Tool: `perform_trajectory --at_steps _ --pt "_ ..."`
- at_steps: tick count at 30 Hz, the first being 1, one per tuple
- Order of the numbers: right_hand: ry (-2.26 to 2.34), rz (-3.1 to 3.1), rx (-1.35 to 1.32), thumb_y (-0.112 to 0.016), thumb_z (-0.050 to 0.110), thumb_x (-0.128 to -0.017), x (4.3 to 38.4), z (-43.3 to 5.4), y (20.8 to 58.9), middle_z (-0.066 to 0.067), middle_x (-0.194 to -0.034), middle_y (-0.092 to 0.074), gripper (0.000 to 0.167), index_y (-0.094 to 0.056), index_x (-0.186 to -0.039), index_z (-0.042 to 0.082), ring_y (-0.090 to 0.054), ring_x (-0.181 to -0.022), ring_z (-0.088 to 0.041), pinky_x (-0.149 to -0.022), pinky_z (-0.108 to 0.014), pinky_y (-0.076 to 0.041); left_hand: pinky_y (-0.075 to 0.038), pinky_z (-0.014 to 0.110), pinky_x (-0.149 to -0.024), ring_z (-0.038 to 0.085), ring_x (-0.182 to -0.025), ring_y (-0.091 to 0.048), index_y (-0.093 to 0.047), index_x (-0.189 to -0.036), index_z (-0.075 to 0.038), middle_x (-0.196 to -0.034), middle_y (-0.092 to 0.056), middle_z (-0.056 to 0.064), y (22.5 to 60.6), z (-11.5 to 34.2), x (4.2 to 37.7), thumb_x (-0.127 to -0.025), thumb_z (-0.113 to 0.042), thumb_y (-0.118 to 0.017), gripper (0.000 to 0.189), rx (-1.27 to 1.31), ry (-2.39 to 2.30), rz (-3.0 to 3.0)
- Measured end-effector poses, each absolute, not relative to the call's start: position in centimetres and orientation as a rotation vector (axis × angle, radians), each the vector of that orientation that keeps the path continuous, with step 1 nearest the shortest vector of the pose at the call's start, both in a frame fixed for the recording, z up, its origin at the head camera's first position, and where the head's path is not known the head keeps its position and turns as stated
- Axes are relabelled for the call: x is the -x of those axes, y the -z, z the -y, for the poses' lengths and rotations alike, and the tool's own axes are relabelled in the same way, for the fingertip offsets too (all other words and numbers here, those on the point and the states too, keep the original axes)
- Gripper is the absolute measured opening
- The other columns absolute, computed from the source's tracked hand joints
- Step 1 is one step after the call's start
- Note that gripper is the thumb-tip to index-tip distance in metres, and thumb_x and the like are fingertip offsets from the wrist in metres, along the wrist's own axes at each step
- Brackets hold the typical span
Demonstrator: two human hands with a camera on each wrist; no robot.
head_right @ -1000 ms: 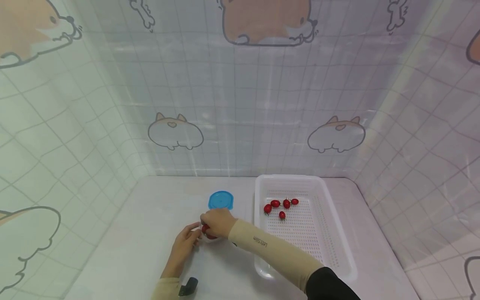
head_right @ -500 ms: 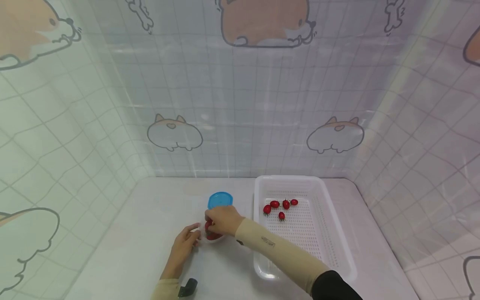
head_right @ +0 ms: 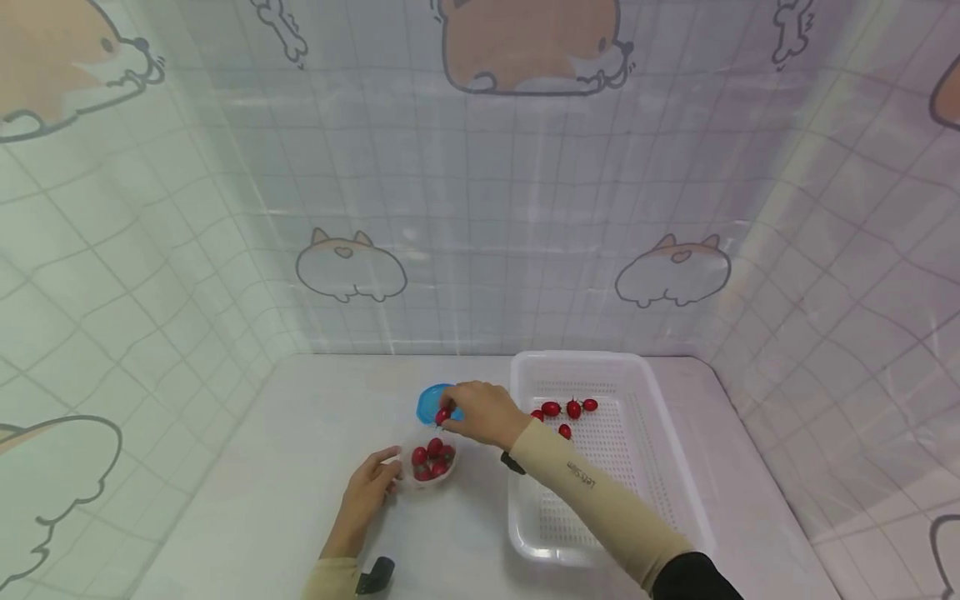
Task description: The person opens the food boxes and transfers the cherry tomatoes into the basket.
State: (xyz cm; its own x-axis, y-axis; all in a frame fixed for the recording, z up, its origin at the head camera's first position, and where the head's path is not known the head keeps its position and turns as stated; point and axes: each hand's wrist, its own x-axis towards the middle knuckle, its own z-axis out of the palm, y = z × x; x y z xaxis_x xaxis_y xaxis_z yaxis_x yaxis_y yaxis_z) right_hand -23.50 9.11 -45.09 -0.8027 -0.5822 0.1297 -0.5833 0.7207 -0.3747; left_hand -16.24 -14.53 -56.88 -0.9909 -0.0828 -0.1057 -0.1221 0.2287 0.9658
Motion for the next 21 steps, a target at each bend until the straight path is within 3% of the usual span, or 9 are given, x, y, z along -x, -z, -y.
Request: perform_trajectory --at_steps 9,13,21 --pt "-0.750 2.843 -0.841 -0.081 0.029 -0.088 23.8 -13.0 42.8 0.007 -0.098 -0.073 0.026 -0.073 -0.110 0.016 -0.062 -0.081 -0.007 -0.071 -0.027 -0.052 -0.047 0.030 -0.068 0.026 -0.079 -0.059 -0.055 -0.139 -0.001 -0.094 -0.069 0.015 56.9 14.7 16.6 -0.104 -0.024 -0.059 0.043 0.165 -1.915 -2.452" --pt "-0.870 2.867 -0.750 -0.083 0.025 -0.086 24.1 -15.0 42.7 0.006 -0.095 -0.071 0.024 -0.074 -0.105 0.015 -0.058 -0.073 -0.011 -0.067 -0.029 -0.051 -0.047 0.030 -0.070 0.025 -0.080 -0.059 -0.056 -0.138 -0.002 -0.094 -0.069 0.014 56.8 14.6 16.6 -0.103 -0.025 -0.060 0.042 0.173 -1.904 -2.454" --pt "-0.852 2.901 -0.626 -0.082 0.024 -0.084 24.8 -19.3 43.6 0.001 -0.093 -0.071 0.024 -0.073 -0.102 0.011 -0.055 -0.071 -0.012 -0.066 -0.030 -0.051 -0.047 0.030 -0.069 0.025 -0.079 -0.059 -0.058 -0.136 -0.004 -0.093 -0.068 0.013 57.1 14.6 16.7 -0.103 -0.020 -0.060 0.038 0.192 -1.897 -2.456"
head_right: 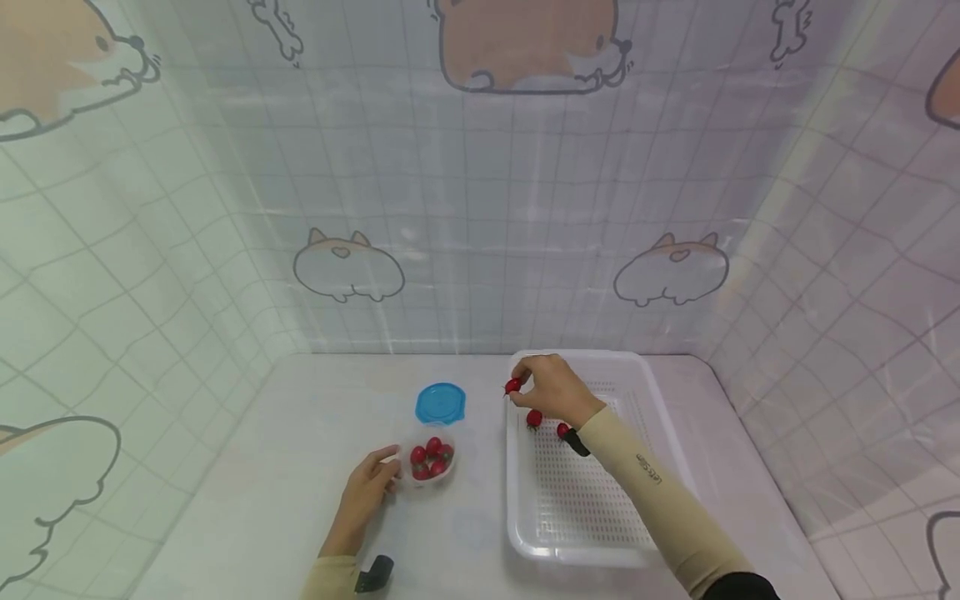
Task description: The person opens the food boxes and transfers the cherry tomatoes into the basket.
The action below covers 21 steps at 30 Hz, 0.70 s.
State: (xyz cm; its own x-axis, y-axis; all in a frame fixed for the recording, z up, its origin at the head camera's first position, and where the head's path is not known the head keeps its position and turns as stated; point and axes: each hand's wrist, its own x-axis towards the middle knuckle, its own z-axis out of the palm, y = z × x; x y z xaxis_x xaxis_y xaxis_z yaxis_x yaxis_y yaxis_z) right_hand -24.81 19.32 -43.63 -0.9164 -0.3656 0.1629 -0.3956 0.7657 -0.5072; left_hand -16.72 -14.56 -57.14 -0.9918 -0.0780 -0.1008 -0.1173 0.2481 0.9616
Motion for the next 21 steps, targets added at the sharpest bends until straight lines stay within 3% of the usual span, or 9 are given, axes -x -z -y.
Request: perform_trajectory --at_steps 8,14,21 --pt "-0.906 2.892 -0.502 -0.081 0.020 -0.083 24.7 -23.0 44.7 -0.006 -0.096 -0.071 0.024 -0.072 -0.102 0.007 -0.054 -0.058 -0.012 -0.062 -0.031 -0.051 -0.046 0.030 -0.069 0.025 -0.079 -0.059 -0.058 -0.137 -0.004 -0.093 -0.068 0.013 56.9 14.5 16.6 -0.103 -0.022 -0.060 0.038 0.199 -1.908 -2.448" --pt "-0.851 2.879 -0.481 -0.083 0.019 -0.080 24.7 -25.1 45.9 -0.002 -0.090 -0.071 0.022 -0.073 -0.096 0.008 -0.055 -0.069 -0.014 -0.065 -0.032 -0.049 -0.046 0.029 -0.070 0.024 -0.079 -0.059 -0.058 -0.136 -0.004 -0.093 -0.068 0.012 56.9 14.5 16.4 -0.102 -0.023 -0.061 0.039 0.200 -1.904 -2.448" --pt "-0.792 2.922 -0.444 -0.083 0.015 -0.082 24.5 -27.2 47.1 -0.007 -0.091 -0.072 0.022 -0.071 -0.097 0.003 -0.062 -0.080 -0.023 -0.073 -0.040 -0.054 -0.046 0.030 -0.070 0.023 -0.078 -0.058 -0.056 -0.138 -0.002 -0.095 -0.068 0.013 56.9 14.5 16.2 -0.103 -0.025 -0.060 0.042 0.187 -1.910 -2.442"
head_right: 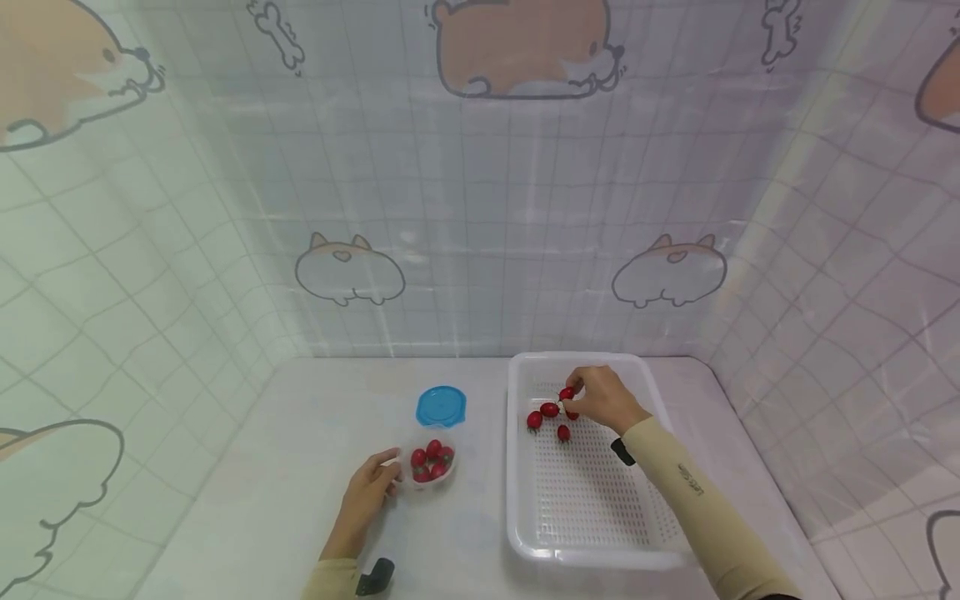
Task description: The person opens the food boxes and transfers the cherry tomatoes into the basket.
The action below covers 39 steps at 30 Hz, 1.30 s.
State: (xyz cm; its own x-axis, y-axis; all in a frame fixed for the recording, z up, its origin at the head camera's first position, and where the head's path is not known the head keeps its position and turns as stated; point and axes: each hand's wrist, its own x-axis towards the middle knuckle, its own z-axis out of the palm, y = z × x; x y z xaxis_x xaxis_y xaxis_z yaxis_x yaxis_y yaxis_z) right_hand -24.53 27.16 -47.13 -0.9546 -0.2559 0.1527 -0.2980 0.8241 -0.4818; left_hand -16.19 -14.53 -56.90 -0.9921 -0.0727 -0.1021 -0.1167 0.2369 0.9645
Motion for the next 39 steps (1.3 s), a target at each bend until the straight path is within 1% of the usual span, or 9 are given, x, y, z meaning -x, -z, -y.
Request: perform_trajectory --at_steps 2,5,8,11,16,19,27,35,39 --pt "-0.768 2.955 -0.429 -0.083 0.013 -0.082 24.4 -27.6 47.4 -0.007 -0.091 -0.071 0.022 -0.071 -0.098 0.002 -0.065 -0.085 -0.026 -0.078 -0.043 -0.054 -0.046 0.030 -0.070 0.022 -0.078 -0.059 -0.056 -0.139 -0.002 -0.095 -0.069 0.013 56.9 14.6 16.2 -0.103 -0.025 -0.060 0.043 0.181 -1.914 -2.439" --pt "-0.704 3.025 -0.403 -0.083 0.014 -0.083 24.2 -28.0 47.8 -0.006 -0.090 -0.071 0.023 -0.071 -0.099 0.002 -0.066 -0.088 -0.027 -0.082 -0.046 -0.054 -0.046 0.030 -0.069 0.023 -0.078 -0.059 -0.055 -0.140 -0.001 -0.095 -0.069 0.013 57.0 14.6 16.2 -0.103 -0.025 -0.059 0.043 0.173 -1.918 -2.438" --pt "-0.625 3.108 -0.378 -0.084 0.017 -0.083 23.9 -28.3 48.1 -0.002 -0.089 -0.071 0.023 -0.071 -0.098 0.005 -0.065 -0.084 -0.023 -0.080 -0.046 -0.054 -0.046 0.031 -0.069 0.023 -0.079 -0.059 -0.054 -0.140 -0.001 -0.095 -0.069 0.012 56.9 14.6 16.2 -0.104 -0.025 -0.058 0.044 0.173 -1.910 -2.440" --pt "-0.590 3.183 -0.353 -0.085 0.020 -0.082 23.7 -28.4 48.6 0.001 -0.085 -0.069 0.022 -0.071 -0.094 0.009 -0.063 -0.080 -0.019 -0.076 -0.044 -0.054 -0.047 0.032 -0.070 0.023 -0.080 -0.059 -0.054 -0.140 -0.001 -0.095 -0.069 0.011 57.0 14.6 16.2 -0.104 -0.025 -0.057 0.043 0.186 -1.902 -2.439" --pt "-0.562 3.255 -0.336 -0.084 0.018 -0.082 23.6 -28.3 49.8 0.004 -0.080 -0.064 0.018 -0.070 -0.091 0.011 -0.059 -0.076 -0.015 -0.071 -0.038 -0.052 -0.047 0.032 -0.070 0.023 -0.080 -0.059 -0.054 -0.140 0.000 -0.095 -0.069 0.011 57.2 14.6 16.1 -0.104 -0.024 -0.057 0.043 0.183 -1.918 -2.428" --pt "-0.514 3.279 -0.360 -0.084 0.015 -0.082 23.6 -28.2 50.4 0.004 -0.079 -0.063 0.017 -0.070 -0.090 0.010 -0.058 -0.074 -0.015 -0.070 -0.038 -0.051 -0.047 0.031 -0.069 0.022 -0.079 -0.058 -0.054 -0.139 0.000 -0.095 -0.069 0.012 57.2 14.6 16.1 -0.104 -0.024 -0.058 0.042 0.178 -1.922 -2.425" --pt "-0.494 3.278 -0.376 -0.084 0.014 -0.081 23.5 -28.3 50.6 0.004 -0.080 -0.065 0.018 -0.069 -0.088 0.011 -0.059 -0.075 -0.015 -0.070 -0.040 -0.052 -0.047 0.031 -0.069 0.021 -0.078 -0.058 -0.055 -0.138 0.000 -0.094 -0.069 0.014 56.9 14.5 16.2 -0.104 -0.024 -0.059 0.042 0.174 -1.925 -2.439" --pt "-0.503 3.283 -0.334 -0.086 0.018 -0.080 23.7 -28.4 50.1 0.001 -0.086 -0.067 0.025 -0.071 -0.097 0.008 -0.062 -0.080 -0.018 -0.074 -0.042 -0.053 -0.047 0.031 -0.069 0.021 -0.078 -0.059 -0.056 -0.139 -0.001 -0.095 -0.069 0.013 56.9 14.6 16.2 -0.104 -0.024 -0.059 0.042 0.194 -1.917 -2.438" --pt "-0.501 3.236 -0.349 -0.083 0.016 -0.083 23.9 -27.8 49.4 0.000 -0.087 -0.067 0.021 -0.071 -0.098 0.008 -0.063 -0.081 -0.018 -0.075 -0.043 -0.054 -0.047 0.031 -0.069 0.022 -0.079 -0.059 -0.055 -0.139 -0.001 -0.096 -0.069 0.015 57.0 14.5 16.3 -0.104 -0.023 -0.058 0.041 0.206 -1.911 -2.435"
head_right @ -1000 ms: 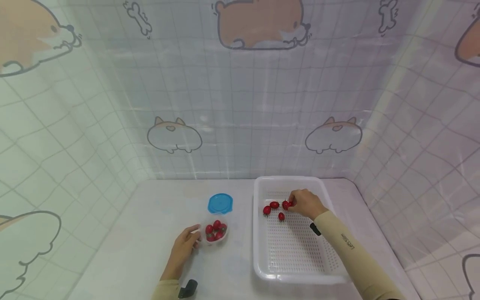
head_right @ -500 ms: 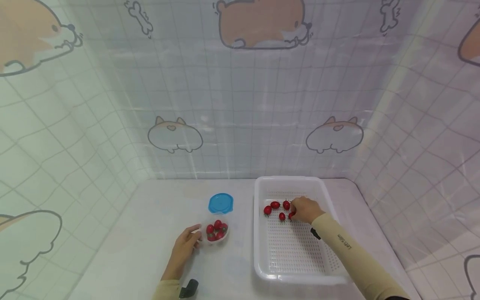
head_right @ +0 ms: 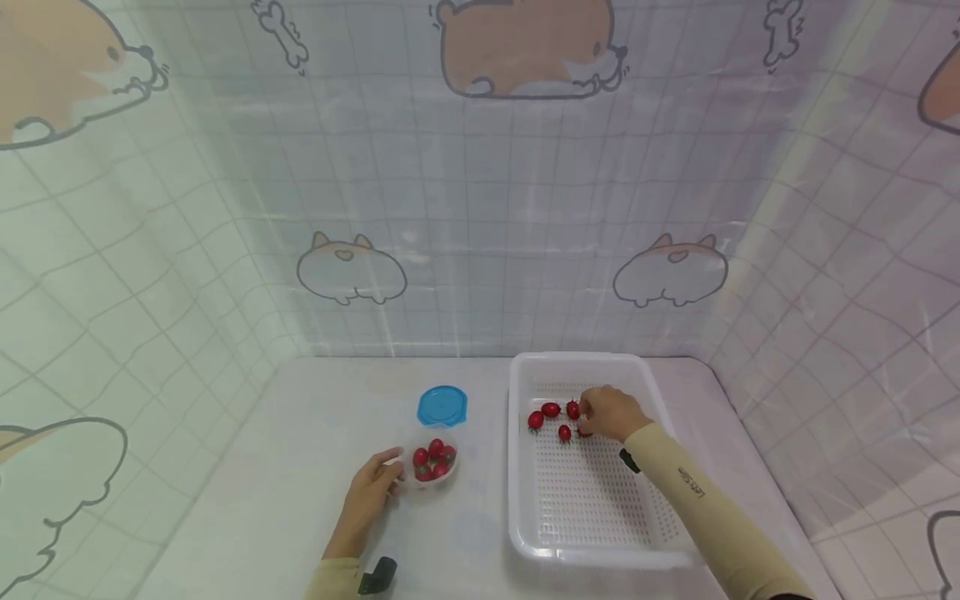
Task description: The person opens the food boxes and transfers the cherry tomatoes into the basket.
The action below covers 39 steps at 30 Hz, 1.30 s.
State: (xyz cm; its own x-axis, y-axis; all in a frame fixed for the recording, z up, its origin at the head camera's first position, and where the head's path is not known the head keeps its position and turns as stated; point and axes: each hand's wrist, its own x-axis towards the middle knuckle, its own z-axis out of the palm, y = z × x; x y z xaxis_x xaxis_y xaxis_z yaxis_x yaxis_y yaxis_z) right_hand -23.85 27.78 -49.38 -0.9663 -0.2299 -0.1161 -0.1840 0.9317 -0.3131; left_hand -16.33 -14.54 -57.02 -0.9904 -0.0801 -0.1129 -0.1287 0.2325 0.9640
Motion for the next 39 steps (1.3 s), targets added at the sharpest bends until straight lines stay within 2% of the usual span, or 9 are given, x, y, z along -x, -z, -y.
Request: perform_trajectory --at_steps 6,11,16,20,26,33,39 --pt "0.531 -3.017 0.448 -0.080 0.017 -0.087 24.0 -25.7 48.0 -0.001 -0.092 -0.071 0.021 -0.072 -0.103 0.007 -0.065 -0.081 -0.018 -0.073 -0.042 -0.056 -0.048 0.034 -0.071 0.028 -0.081 -0.059 -0.056 -0.137 0.003 -0.098 -0.068 0.023 54.7 14.0 15.6 -0.104 -0.015 -0.057 0.038 0.211 -1.915 -2.403" --pt "0.559 -3.036 0.522 -0.079 0.020 -0.089 23.8 -23.4 47.0 0.001 -0.097 -0.072 0.022 -0.072 -0.107 0.011 -0.065 -0.088 -0.020 -0.075 -0.041 -0.055 -0.048 0.033 -0.070 0.031 -0.080 -0.059 -0.055 -0.135 0.007 -0.098 -0.067 0.025 52.5 13.8 14.6 -0.103 -0.012 -0.056 0.037 0.163 -1.924 -2.415" --pt "0.615 -3.050 0.634 -0.077 0.021 -0.091 23.3 -21.2 45.9 0.004 -0.098 -0.072 0.021 -0.072 -0.109 0.012 -0.067 -0.093 -0.022 -0.076 -0.039 -0.055 -0.047 0.033 -0.069 0.030 -0.081 -0.059 -0.055 -0.136 0.004 -0.098 -0.067 0.023 54.7 14.0 15.6 -0.104 -0.014 -0.056 0.037 0.197 -1.913 -2.412" --pt "0.609 -3.083 0.728 -0.076 0.022 -0.091 22.7 -19.3 44.9 0.005 -0.098 -0.072 0.020 -0.072 -0.109 0.013 -0.067 -0.087 -0.016 -0.073 -0.036 -0.055 -0.047 0.032 -0.069 0.026 -0.080 -0.059 -0.056 -0.139 0.000 -0.098 -0.069 0.018 56.9 14.5 16.5 -0.105 -0.019 -0.057 0.039 0.212 -1.907 -2.418" --pt "0.574 -3.110 0.851 -0.078 0.025 -0.091 22.4 -16.1 44.5 0.005 -0.098 -0.072 0.020 -0.073 -0.109 0.018 -0.064 -0.084 -0.010 -0.071 -0.031 -0.054 -0.047 0.031 -0.068 0.024 -0.079 -0.058 -0.056 -0.138 -0.002 -0.096 -0.069 0.014 57.0 14.6 16.5 -0.104 -0.021 -0.058 0.039 0.192 -1.913 -2.441" --pt "0.608 -2.976 0.942 -0.075 0.029 -0.093 22.3 -12.4 45.0 0.003 -0.104 -0.073 0.025 -0.073 -0.115 0.018 -0.066 -0.093 -0.012 -0.077 -0.030 -0.055 -0.047 0.031 -0.070 0.023 -0.079 -0.058 -0.057 -0.137 -0.003 -0.095 -0.069 0.014 56.8 14.5 16.3 -0.104 -0.020 -0.058 0.038 0.202 -1.904 -2.445" --pt "0.607 -2.891 1.043 -0.075 0.031 -0.094 22.7 -10.2 45.6 0.002 -0.109 -0.073 0.030 -0.072 -0.119 0.015 -0.065 -0.091 -0.009 -0.075 -0.027 -0.055 -0.046 0.030 -0.069 0.022 -0.078 -0.058 -0.058 -0.137 -0.003 -0.095 -0.068 0.014 56.9 14.6 16.3 -0.103 -0.019 -0.059 0.037 0.206 -1.922 -2.432"
